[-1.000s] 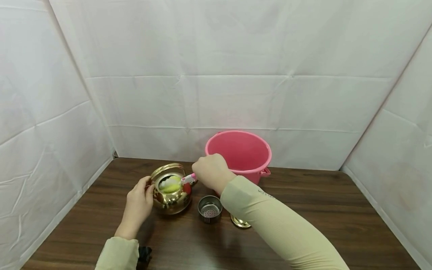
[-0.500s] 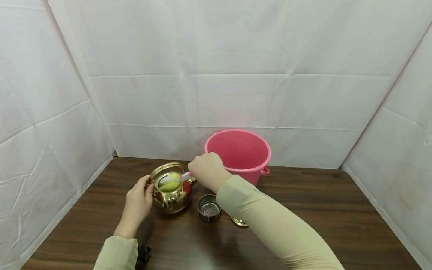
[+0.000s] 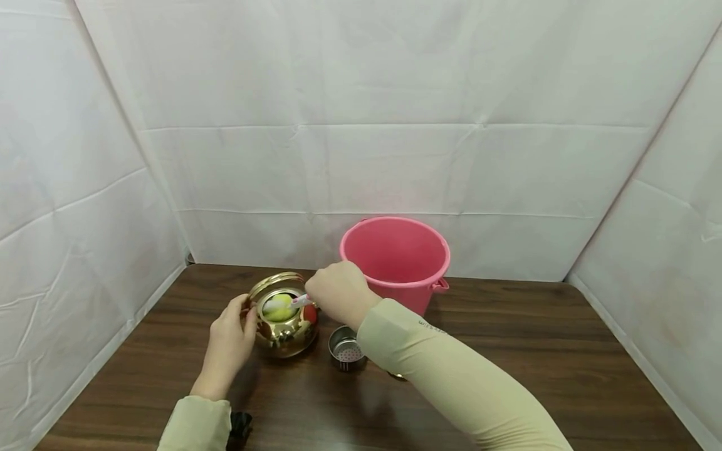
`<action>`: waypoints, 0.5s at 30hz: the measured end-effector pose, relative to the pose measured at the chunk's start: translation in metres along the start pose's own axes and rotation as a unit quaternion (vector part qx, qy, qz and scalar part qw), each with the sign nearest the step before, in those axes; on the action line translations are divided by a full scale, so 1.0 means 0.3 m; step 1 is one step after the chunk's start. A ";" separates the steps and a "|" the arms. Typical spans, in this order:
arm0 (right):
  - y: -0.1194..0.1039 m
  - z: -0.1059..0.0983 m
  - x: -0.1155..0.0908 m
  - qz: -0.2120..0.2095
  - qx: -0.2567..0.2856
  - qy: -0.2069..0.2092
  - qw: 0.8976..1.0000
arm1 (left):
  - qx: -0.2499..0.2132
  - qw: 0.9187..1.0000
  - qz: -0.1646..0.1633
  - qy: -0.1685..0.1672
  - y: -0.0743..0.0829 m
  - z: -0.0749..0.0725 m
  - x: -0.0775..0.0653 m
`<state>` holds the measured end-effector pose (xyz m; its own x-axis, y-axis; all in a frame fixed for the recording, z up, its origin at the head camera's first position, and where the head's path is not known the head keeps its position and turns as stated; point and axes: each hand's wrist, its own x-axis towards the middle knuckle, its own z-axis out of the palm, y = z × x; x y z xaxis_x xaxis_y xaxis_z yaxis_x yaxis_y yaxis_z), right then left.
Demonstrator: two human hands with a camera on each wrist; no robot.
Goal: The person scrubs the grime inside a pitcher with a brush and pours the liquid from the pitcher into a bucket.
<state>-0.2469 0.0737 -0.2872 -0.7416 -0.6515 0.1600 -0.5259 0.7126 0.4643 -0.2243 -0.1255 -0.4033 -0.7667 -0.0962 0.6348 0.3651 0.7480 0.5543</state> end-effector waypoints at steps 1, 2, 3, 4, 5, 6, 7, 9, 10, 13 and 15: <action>-0.002 0.001 -0.001 -0.003 -0.002 0.001 1.000 | 0.001 1.000 0.000 0.002 0.000 0.001 0.000; -0.005 0.001 -0.003 -0.005 -0.003 0.001 1.000 | 0.002 1.000 -0.001 0.003 0.000 0.002 -0.001; -0.007 0.002 -0.004 -0.008 -0.005 0.000 1.000 | 0.004 1.000 -0.001 0.004 -0.001 0.003 -0.002; -0.009 0.002 -0.006 -0.010 -0.006 0.001 1.000 | 0.005 1.000 -0.002 0.004 -0.002 0.004 -0.003; -0.010 0.002 -0.007 -0.011 -0.005 0.000 1.000 | 0.005 1.000 -0.002 0.005 -0.002 0.005 -0.005; -0.011 0.002 -0.009 -0.012 -0.004 -0.001 1.000 | 0.006 1.000 -0.002 0.007 -0.003 0.006 -0.006; -0.012 0.002 -0.010 -0.013 -0.004 -0.001 1.000 | 0.006 1.000 0.000 0.008 -0.003 0.007 -0.007; -0.012 0.001 -0.014 -0.015 -0.002 0.000 1.000 | 0.007 1.000 0.003 0.015 -0.005 0.009 -0.008; -0.012 0.001 -0.016 -0.016 0.000 0.002 1.000 | 0.007 1.000 0.005 0.018 -0.006 0.010 -0.009; -0.009 0.001 -0.022 -0.017 0.008 0.008 1.000 | 0.007 1.000 0.009 0.028 -0.006 0.014 -0.008; -0.006 0.004 -0.027 -0.017 0.016 0.015 1.000 | 0.007 0.999 0.007 0.034 -0.006 0.016 -0.008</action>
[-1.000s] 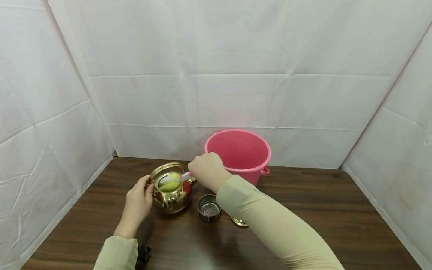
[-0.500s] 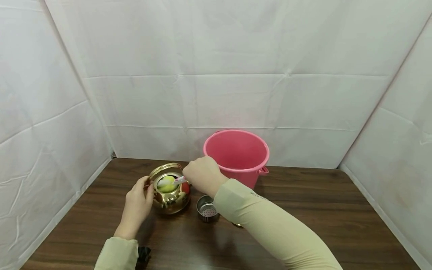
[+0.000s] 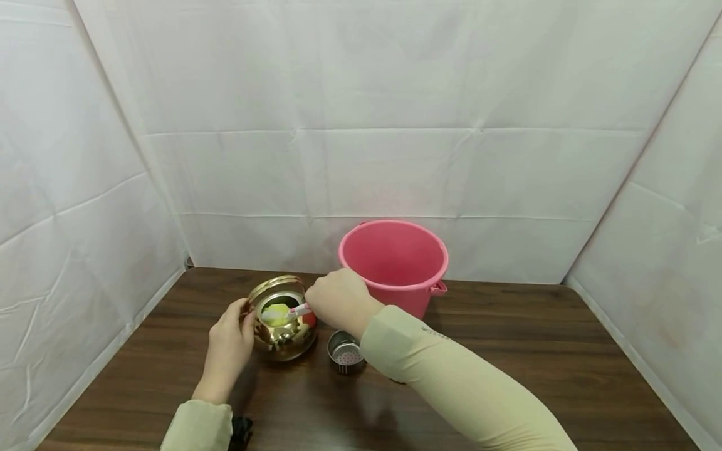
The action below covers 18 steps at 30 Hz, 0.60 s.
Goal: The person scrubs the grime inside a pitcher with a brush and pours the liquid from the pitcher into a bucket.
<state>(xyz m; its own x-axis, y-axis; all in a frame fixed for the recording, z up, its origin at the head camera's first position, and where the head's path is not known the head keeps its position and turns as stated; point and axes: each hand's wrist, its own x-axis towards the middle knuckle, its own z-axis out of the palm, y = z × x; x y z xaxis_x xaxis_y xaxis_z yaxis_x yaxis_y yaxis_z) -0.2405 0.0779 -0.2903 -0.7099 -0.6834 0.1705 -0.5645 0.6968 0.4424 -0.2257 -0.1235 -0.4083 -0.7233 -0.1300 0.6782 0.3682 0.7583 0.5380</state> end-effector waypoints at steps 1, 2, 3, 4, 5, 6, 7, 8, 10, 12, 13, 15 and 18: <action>0.001 0.002 -0.002 -0.001 0.004 0.004 1.000 | -0.001 1.000 -0.002 0.002 0.000 0.001 0.000; 0.003 0.004 -0.004 -0.001 0.007 0.008 1.000 | -0.001 1.000 -0.004 0.005 0.001 0.001 0.000; 0.004 0.005 -0.006 -0.001 0.009 0.010 1.000 | -0.002 1.000 -0.007 0.007 0.001 0.003 -0.001; 0.006 0.007 -0.009 -0.001 0.011 0.012 1.000 | -0.003 1.000 -0.009 0.009 0.002 0.003 -0.001; 0.007 0.008 -0.011 -0.002 0.013 0.013 1.000 | -0.004 1.000 -0.011 0.011 0.003 0.004 -0.002; 0.008 0.009 -0.014 -0.004 0.015 0.013 1.000 | -0.004 1.000 -0.013 0.012 0.003 0.004 -0.003; 0.008 0.010 -0.016 -0.005 0.017 0.010 1.000 | -0.003 1.000 -0.013 0.013 0.003 0.004 -0.004; 0.008 0.011 -0.018 -0.005 0.021 0.007 1.000 | -0.003 1.000 -0.014 0.014 0.003 0.004 -0.004; 0.008 0.010 -0.021 -0.004 0.028 -0.001 1.000 | -0.001 1.000 -0.015 0.016 0.003 0.005 -0.004; 0.007 0.006 -0.023 -0.002 0.031 -0.006 0.999 | 0.001 1.000 -0.015 0.016 0.002 0.005 -0.003; 0.007 0.005 -0.024 0.001 0.032 -0.008 0.999 | 0.001 1.000 -0.015 0.016 0.002 0.005 -0.003; 0.007 0.002 -0.023 0.006 0.030 -0.007 0.999 | 0.001 1.000 -0.015 0.016 0.001 0.006 -0.003; 0.008 -0.002 -0.020 0.015 0.024 -0.004 1.000 | 0.000 1.000 -0.015 0.017 -0.001 0.007 -0.003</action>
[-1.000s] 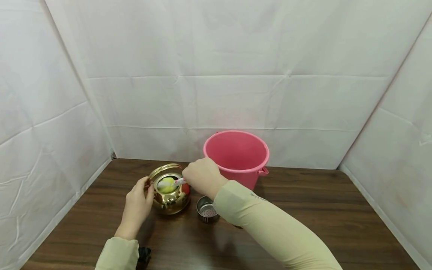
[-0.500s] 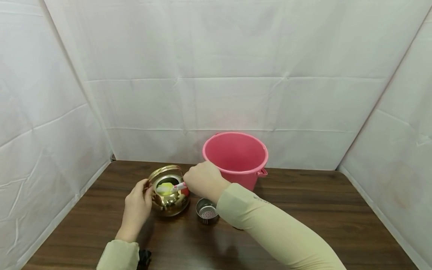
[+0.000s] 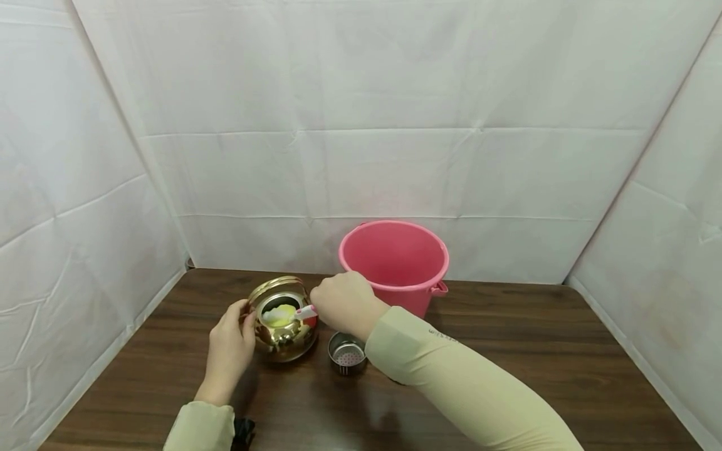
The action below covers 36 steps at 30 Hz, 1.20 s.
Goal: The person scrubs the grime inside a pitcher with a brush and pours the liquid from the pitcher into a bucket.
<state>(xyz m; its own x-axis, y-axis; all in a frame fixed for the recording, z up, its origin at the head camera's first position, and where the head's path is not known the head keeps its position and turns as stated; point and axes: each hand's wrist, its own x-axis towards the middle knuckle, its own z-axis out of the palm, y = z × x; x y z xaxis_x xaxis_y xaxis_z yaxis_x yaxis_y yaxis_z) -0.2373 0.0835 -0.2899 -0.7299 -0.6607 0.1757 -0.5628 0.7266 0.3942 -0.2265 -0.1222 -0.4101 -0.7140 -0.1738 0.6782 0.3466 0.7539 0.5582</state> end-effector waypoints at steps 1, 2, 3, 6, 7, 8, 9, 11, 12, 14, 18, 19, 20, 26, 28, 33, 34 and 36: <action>0.000 0.000 0.001 0.003 -0.001 -0.001 1.000 | 0.000 1.000 0.000 0.000 0.000 0.000 0.000; 0.001 -0.001 0.001 0.006 -0.002 0.000 1.000 | 0.000 1.000 0.000 0.000 0.000 0.000 0.000; 0.001 -0.001 0.001 0.009 -0.003 -0.001 1.000 | 0.000 1.000 -0.001 0.000 0.000 0.000 0.000; 0.004 -0.004 0.002 0.017 -0.007 -0.006 1.000 | 0.003 1.000 -0.003 -0.004 0.001 -0.001 0.001; 0.004 -0.005 0.002 0.020 -0.008 -0.007 1.000 | 0.003 1.000 -0.005 -0.006 0.002 -0.002 0.002; 0.005 -0.006 0.002 0.023 -0.009 -0.007 1.000 | 0.004 1.000 -0.006 -0.009 0.003 -0.003 0.002; 0.006 -0.007 0.004 0.026 -0.008 -0.010 1.000 | 0.004 1.000 -0.008 -0.012 0.004 -0.005 0.002; 0.008 -0.008 0.006 0.032 -0.007 -0.014 0.999 | 0.005 1.000 -0.012 -0.018 0.007 -0.006 0.003; 0.009 -0.008 0.007 0.035 -0.007 -0.019 0.999 | 0.004 1.000 -0.013 -0.020 0.008 -0.007 0.003; 0.012 -0.006 0.011 0.042 -0.003 -0.028 0.999 | 0.002 0.999 -0.018 -0.026 0.012 -0.008 0.004; 0.018 -0.001 0.016 0.052 0.006 -0.045 0.998 | 0.000 0.999 -0.022 -0.032 0.018 -0.010 0.006; 0.019 0.001 0.018 0.052 0.008 -0.043 0.998 | 0.000 0.999 -0.021 -0.032 0.018 -0.010 0.006; 0.020 0.003 0.018 0.053 0.009 -0.041 0.998 | 0.000 0.999 -0.019 -0.032 0.018 -0.010 0.005; 0.021 0.017 0.020 0.035 -0.013 -0.007 0.999 | 0.002 1.000 -0.005 -0.020 0.012 -0.007 0.002; 0.019 0.021 0.021 0.028 -0.021 -0.001 0.999 | 0.000 1.000 -0.005 -0.020 0.011 -0.007 0.003; 0.010 0.022 0.024 0.019 -0.032 0.004 0.999 | -0.007 1.000 0.005 -0.010 0.007 -0.007 0.006; 0.008 0.021 0.024 0.018 -0.034 0.005 0.999 | -0.008 1.000 0.007 -0.008 0.006 -0.008 0.006; 0.004 0.020 0.025 0.014 -0.035 0.010 0.999 | -0.010 1.000 0.010 -0.004 0.004 -0.007 0.006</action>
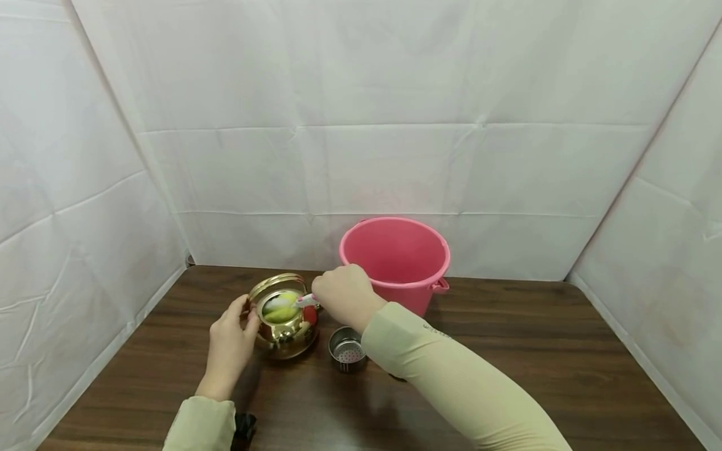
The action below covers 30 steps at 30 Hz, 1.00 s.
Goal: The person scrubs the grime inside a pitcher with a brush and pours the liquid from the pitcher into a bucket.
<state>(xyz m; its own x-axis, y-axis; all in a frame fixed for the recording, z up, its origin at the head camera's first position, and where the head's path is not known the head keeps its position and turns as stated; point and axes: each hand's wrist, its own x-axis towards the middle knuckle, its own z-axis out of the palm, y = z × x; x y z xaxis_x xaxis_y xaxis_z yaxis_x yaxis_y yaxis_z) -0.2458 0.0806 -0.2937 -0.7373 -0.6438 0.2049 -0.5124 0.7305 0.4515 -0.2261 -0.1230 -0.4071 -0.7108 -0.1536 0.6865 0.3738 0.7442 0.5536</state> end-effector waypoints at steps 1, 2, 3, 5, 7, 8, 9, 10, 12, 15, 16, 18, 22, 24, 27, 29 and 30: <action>-0.002 -0.001 0.000 -0.002 0.000 0.002 1.000 | -0.001 1.000 0.001 0.002 -0.001 0.000 0.000; -0.004 0.000 0.000 -0.003 0.000 0.003 1.000 | -0.001 1.000 0.001 0.003 -0.002 0.001 0.000; -0.006 0.000 0.000 -0.005 0.000 0.004 1.000 | -0.001 1.000 0.002 0.004 -0.003 0.001 0.001; -0.011 0.000 0.000 -0.008 0.001 0.006 1.000 | -0.003 1.000 0.001 0.007 -0.005 0.002 0.001; -0.015 0.000 -0.001 -0.011 0.004 0.006 1.000 | -0.004 1.000 0.000 0.008 -0.006 0.003 0.001; -0.016 0.001 -0.002 -0.013 0.005 0.007 1.000 | -0.005 1.000 -0.001 0.009 -0.007 0.004 0.003; -0.018 0.001 -0.003 -0.015 0.005 0.008 1.000 | -0.006 1.000 -0.002 0.009 -0.008 0.004 0.003; -0.020 0.002 -0.005 -0.017 0.005 0.010 1.000 | -0.006 1.000 -0.003 0.008 -0.008 0.004 0.003; -0.024 0.004 -0.008 -0.021 0.002 0.012 1.000 | -0.006 1.000 -0.005 0.005 -0.008 0.004 0.003; -0.030 0.005 -0.014 -0.029 -0.004 0.014 0.999 | -0.004 1.000 -0.011 -0.003 -0.009 0.001 0.000; -0.031 0.006 -0.016 -0.032 -0.006 0.013 0.999 | -0.003 1.000 -0.013 -0.006 -0.008 0.000 -0.002; -0.033 0.004 -0.019 -0.038 -0.010 0.011 0.999 | -0.002 1.000 -0.017 -0.012 -0.007 -0.003 -0.006; -0.033 -0.003 -0.023 -0.043 -0.009 0.011 0.999 | 0.004 1.000 -0.019 -0.019 -0.007 -0.008 -0.010; -0.031 -0.008 -0.024 -0.044 0.000 0.014 0.999 | 0.007 1.000 -0.018 -0.018 -0.008 -0.010 -0.009; -0.027 -0.011 -0.027 -0.041 0.021 0.013 0.999 | 0.011 1.000 -0.017 -0.014 -0.010 -0.011 -0.009; -0.023 -0.013 -0.028 -0.036 0.035 0.006 0.999 | 0.013 1.000 -0.017 -0.012 -0.011 -0.011 -0.011; -0.020 -0.014 -0.027 -0.034 0.041 0.001 0.999 | 0.014 1.000 -0.017 -0.012 -0.011 -0.011 -0.011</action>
<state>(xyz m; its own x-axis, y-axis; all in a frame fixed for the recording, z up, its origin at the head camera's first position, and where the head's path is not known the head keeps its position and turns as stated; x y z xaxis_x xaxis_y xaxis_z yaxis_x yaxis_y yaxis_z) -0.2348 0.0803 -0.2943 -0.6988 -0.6925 0.1792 -0.5947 0.7016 0.3924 -0.2231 -0.1272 -0.4097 -0.7366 -0.1649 0.6559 0.3319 0.7568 0.5631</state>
